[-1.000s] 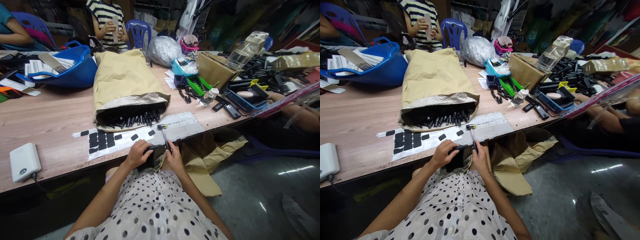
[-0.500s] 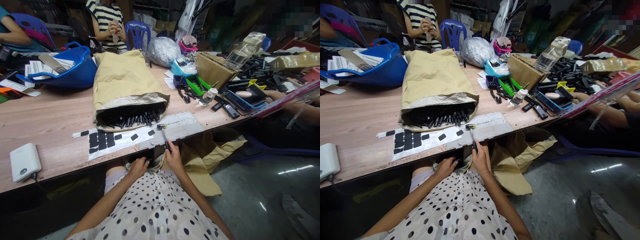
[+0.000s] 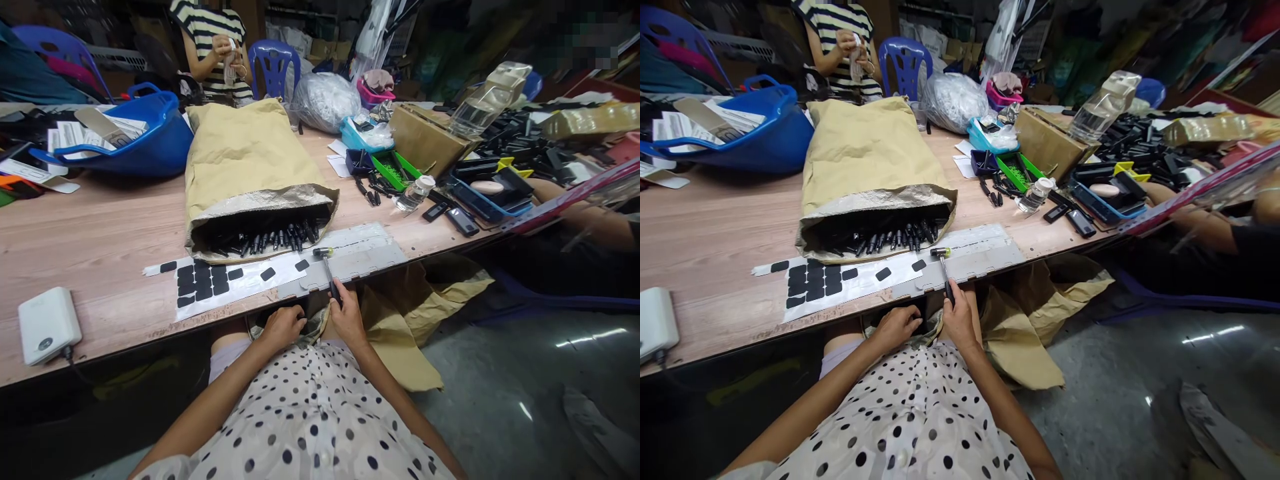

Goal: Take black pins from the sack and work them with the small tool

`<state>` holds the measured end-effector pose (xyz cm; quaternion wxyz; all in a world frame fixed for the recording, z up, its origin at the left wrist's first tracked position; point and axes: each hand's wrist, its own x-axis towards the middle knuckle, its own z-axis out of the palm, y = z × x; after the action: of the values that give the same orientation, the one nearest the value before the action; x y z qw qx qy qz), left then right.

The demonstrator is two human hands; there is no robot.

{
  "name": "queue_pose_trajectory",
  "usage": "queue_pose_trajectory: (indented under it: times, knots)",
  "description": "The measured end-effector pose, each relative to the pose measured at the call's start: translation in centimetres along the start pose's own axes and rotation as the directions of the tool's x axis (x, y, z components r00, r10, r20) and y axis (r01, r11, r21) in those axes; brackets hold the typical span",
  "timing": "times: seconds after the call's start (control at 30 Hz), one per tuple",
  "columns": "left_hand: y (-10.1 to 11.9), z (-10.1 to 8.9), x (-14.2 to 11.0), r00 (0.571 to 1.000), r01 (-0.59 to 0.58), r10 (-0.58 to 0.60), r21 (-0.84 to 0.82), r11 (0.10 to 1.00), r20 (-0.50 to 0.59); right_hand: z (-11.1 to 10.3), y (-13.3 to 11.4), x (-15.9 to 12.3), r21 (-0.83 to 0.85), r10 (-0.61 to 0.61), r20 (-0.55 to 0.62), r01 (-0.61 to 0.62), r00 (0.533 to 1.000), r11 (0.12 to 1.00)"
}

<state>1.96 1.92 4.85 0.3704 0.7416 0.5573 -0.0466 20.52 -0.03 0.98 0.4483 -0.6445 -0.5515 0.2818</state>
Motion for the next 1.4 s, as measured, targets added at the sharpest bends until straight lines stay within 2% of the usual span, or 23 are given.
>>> queue_pose_trajectory:
  times: [0.13, 0.2, 0.3, 0.43, 0.53, 0.6, 0.67, 0.8, 0.93, 1.03, 1.17, 1.27, 1.4]
  knots:
    - [-0.1, -0.3, 0.2, 1.000, -0.003, 0.003, 0.017, 1.000, 0.010, 0.0, -0.1, 0.0, 0.006, 0.010, 0.007, -0.010, 1.000, 1.000]
    - [0.0, -0.7, 0.4, 0.998, -0.061, 0.061, -0.013, 0.998, -0.014, 0.0, -0.1, 0.0, 0.013, 0.019, 0.008, -0.019, 1.000, 1.000]
    - [1.0, -2.2, 1.1, 0.975, -0.194, 0.183, -0.086, 0.977, -0.125, 0.0, -0.1, 0.0, 0.021, 0.017, 0.000, -0.017, 1.000, 1.000]
    - [2.9, -5.5, 3.5, 0.911, -0.250, 0.231, -0.012, 0.968, -0.342, 0.1, -0.1, -0.1, 0.023, -0.003, -0.015, 0.004, 1.000, 1.000]
    - [4.0, -8.1, 6.5, 0.792, -0.232, 0.293, 0.179, 0.956, -0.535, 0.3, -0.1, -0.1, 0.030, 0.012, -0.019, -0.012, 1.000, 0.999]
    - [4.2, -9.4, 8.8, 0.721, -0.183, 0.331, 0.293, 0.938, -0.609, 0.4, -0.1, -0.1, 0.040, 0.026, -0.020, -0.025, 0.999, 0.999]
    - [4.1, -10.4, 11.1, 0.698, -0.138, 0.350, 0.362, 0.922, -0.625, 0.4, -0.2, -0.2, 0.043, 0.032, -0.020, -0.031, 0.999, 0.999]
    - [3.4, -11.4, 13.8, 0.706, -0.157, 0.414, 0.444, 0.882, -0.574, 0.3, -0.3, -0.2, 0.036, 0.030, -0.023, -0.029, 0.999, 0.999]
    - [2.9, -11.3, 12.5, 0.653, -0.225, 0.462, 0.429, 0.875, -0.600, 0.4, -0.2, -0.3, 0.046, 0.037, -0.019, -0.036, 0.999, 0.998]
    - [2.1, -10.1, 9.8, 0.639, -0.210, 0.373, 0.314, 0.926, -0.673, 0.5, -0.1, -0.3, 0.059, 0.051, -0.021, -0.050, 0.998, 0.997]
    - [-0.2, -7.4, 6.5, 0.696, -0.178, 0.235, 0.153, 0.972, -0.679, 0.4, 0.1, -0.2, 0.024, 0.057, -0.044, -0.056, 0.997, 0.998]
    - [-2.0, -5.8, 5.4, 0.744, -0.167, 0.173, 0.072, 0.983, -0.645, 0.3, 0.3, 0.0, 0.007, 0.056, -0.061, -0.056, 0.997, 0.998]
    - [-3.2, -4.9, 5.2, 0.757, -0.155, 0.119, 0.001, 0.988, -0.643, 0.2, 0.2, 0.1, 0.036, 0.062, -0.072, -0.060, 0.995, 0.998]
